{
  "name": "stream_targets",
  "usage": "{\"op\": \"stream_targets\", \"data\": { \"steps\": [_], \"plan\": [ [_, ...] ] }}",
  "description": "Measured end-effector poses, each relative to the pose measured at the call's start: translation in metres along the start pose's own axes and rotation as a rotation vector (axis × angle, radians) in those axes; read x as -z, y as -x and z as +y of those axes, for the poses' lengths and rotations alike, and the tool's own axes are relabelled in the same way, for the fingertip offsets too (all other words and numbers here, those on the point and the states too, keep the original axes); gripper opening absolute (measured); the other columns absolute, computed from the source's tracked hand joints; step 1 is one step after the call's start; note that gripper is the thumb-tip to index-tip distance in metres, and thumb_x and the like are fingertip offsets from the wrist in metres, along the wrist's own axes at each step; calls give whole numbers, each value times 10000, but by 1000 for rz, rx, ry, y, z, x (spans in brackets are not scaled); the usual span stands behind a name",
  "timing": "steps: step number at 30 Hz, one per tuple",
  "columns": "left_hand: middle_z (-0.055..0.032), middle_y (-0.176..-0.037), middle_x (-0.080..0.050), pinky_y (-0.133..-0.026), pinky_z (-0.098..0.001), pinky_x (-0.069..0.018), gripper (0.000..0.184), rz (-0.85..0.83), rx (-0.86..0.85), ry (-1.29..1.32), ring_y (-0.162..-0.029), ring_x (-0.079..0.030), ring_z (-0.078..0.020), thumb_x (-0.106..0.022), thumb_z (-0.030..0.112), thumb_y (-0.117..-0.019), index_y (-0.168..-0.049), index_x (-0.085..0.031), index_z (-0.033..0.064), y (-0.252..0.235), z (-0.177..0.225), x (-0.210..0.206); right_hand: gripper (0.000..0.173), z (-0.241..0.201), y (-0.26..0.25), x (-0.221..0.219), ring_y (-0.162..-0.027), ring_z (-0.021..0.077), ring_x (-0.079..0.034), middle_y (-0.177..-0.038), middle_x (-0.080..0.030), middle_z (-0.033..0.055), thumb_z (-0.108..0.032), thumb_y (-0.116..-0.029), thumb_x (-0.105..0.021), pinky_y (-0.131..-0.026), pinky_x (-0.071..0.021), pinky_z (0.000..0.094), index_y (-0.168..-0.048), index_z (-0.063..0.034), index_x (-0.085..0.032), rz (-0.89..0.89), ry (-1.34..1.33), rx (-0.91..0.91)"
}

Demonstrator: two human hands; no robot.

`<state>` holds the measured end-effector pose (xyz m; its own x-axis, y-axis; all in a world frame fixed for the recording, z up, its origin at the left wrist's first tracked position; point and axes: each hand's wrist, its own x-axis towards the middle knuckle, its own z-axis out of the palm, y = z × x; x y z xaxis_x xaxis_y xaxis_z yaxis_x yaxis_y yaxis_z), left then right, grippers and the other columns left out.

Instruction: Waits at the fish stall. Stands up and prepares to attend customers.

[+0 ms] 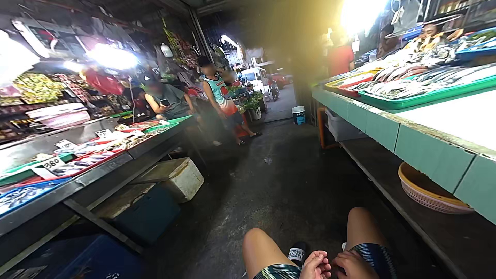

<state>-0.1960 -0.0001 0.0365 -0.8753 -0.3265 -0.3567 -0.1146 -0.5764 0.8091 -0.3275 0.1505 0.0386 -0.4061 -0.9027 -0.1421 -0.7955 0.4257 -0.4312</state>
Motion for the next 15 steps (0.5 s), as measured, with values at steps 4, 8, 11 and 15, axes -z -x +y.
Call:
{"op": "stream_targets", "data": {
  "steps": [4,8,11,15],
  "plan": [
    [-54,-970,-656,-790,-369,-582,269,16,1,36,-837,-671,-186,-373,198,-1110,-1237,-570,66,6,3,-2,350,-2,1,0,-1214,293,-621,-1216,-726,79,-367,-981,-579,-1101,-397,547,-1225,-176,-743,-19,16,-20],
    [-51,-984,-665,-785,-354,-579,270,-9,0,-9,-849,-673,-178,-389,208,-1104,-1248,-573,73,2,-1,2,329,1,-5,-7,-1188,283,-640,-1178,-735,86,-340,-968,-585,-1098,-415,528,-1161,-134,-756,0,26,50],
    [-49,-981,-667,-780,-336,-572,263,-23,4,-38,-838,-668,-165,-394,199,-1104,-1245,-574,72,-4,-2,2,311,1,-12,-8,-1183,293,-642,-1154,-733,108,-333,-964,-605,-1092,-419,537,-1086,-88,-753,-14,11,87],
    [-51,-972,-672,-766,-327,-573,256,-33,1,-39,-824,-670,-161,-403,193,-1099,-1246,-572,69,-6,-3,2,320,1,-14,-8,-1178,303,-638,-1160,-728,111,-346,-963,-613,-1083,-417,545,-1089,-84,-747,-30,9,80]
  ]
}}
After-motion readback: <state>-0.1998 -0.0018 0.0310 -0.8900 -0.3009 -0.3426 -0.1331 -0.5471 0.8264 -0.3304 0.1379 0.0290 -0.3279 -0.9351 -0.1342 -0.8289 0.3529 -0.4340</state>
